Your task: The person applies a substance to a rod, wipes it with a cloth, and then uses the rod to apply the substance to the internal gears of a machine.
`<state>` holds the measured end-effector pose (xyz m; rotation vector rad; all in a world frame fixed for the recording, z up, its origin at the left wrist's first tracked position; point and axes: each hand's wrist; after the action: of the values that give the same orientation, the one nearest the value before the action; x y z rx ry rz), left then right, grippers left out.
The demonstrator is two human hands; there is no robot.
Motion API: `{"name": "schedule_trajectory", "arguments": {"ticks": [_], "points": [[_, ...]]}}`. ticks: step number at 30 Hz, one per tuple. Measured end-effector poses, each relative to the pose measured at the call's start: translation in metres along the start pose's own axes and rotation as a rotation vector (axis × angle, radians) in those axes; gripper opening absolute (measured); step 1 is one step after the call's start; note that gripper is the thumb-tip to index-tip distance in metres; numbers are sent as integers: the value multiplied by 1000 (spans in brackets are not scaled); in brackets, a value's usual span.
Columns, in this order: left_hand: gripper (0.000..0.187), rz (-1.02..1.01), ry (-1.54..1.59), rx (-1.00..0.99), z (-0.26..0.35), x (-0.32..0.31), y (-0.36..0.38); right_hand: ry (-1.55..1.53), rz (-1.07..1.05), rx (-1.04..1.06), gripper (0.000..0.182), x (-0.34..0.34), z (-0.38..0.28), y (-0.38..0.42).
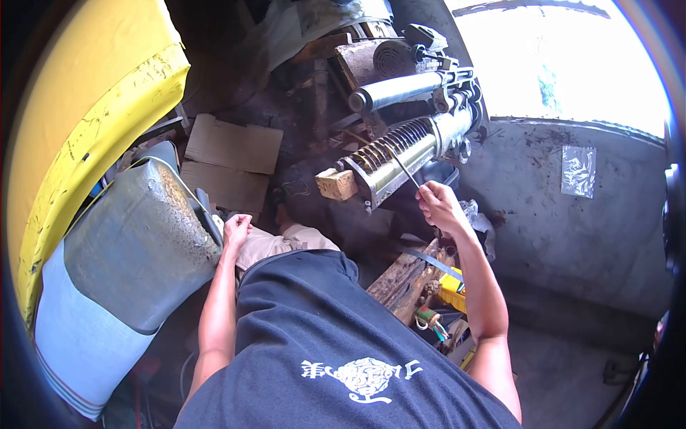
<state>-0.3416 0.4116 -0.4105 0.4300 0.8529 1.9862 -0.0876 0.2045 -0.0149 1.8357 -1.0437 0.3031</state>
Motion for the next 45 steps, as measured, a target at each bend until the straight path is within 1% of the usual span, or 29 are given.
{"name": "schedule_trajectory", "arguments": {"ticks": [1,2,5,6,9,10,13,14,17,18,21,24,27,28,31,32,35,38,42,45], "points": [[18,-10,-13,13,1,0,0,-228,-131,-166,24,2,-4,2],[18,-20,-24,25,1,0,0,-265,-195,-170,25,1,-8,4],[18,-33,-34,45,6,0,2,-391,-271,-163,23,5,-2,-2],[18,-33,-32,49,7,0,3,-424,-240,-156,21,5,2,-5],[17,-28,-19,53,7,1,5,-249,-77,-10,18,4,6,-4],[17,-24,-14,50,7,2,5,-98,-33,46,18,6,6,-4],[17,-33,-6,42,7,0,5,475,213,272,19,0,-7,-4],[17,-36,2,46,7,0,5,451,249,243,20,-3,-11,-5],[17,-31,5,44,9,1,6,602,300,363,20,-7,-9,-8],[17,-28,1,41,9,1,7,648,286,337,21,-9,-10,-8],[18,-24,18,46,10,1,8,662,259,388,23,-6,-4,-11],[18,-20,4,48,12,1,9,566,230,507,28,-3,3,-14],[18,-15,-34,55,12,1,8,301,33,149,31,-1,-2,-13],[18,-18,-18,48,12,0,6,199,-24,71,31,-3,-6,-10],[18,-31,-2,44,11,2,8,69,-13,28,24,-1,-3,-14],[18,-33,-4,48,13,2,9,134,5,60,21,-1,-3,-14],[18,-37,-5,52,14,2,10,87,-26,142,19,2,1,-14],[18,-17,0,51,14,3,11,156,-67,232,18,16,11,-25],[18,-5,30,73,15,1,11,509,135,347,17,17,-7,-26],[16,18,27,85,15,1,8,675,217,525,18,17,-6,-31]]}}
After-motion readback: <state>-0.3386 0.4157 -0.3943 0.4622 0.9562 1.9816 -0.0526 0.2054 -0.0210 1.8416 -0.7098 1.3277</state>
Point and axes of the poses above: each hand's wrist, its own y-axis away from the middle knuckle, its own x-axis out of the back of the hand, z = x × y, and after that the axes turned 4 degrees about -y, right-handed
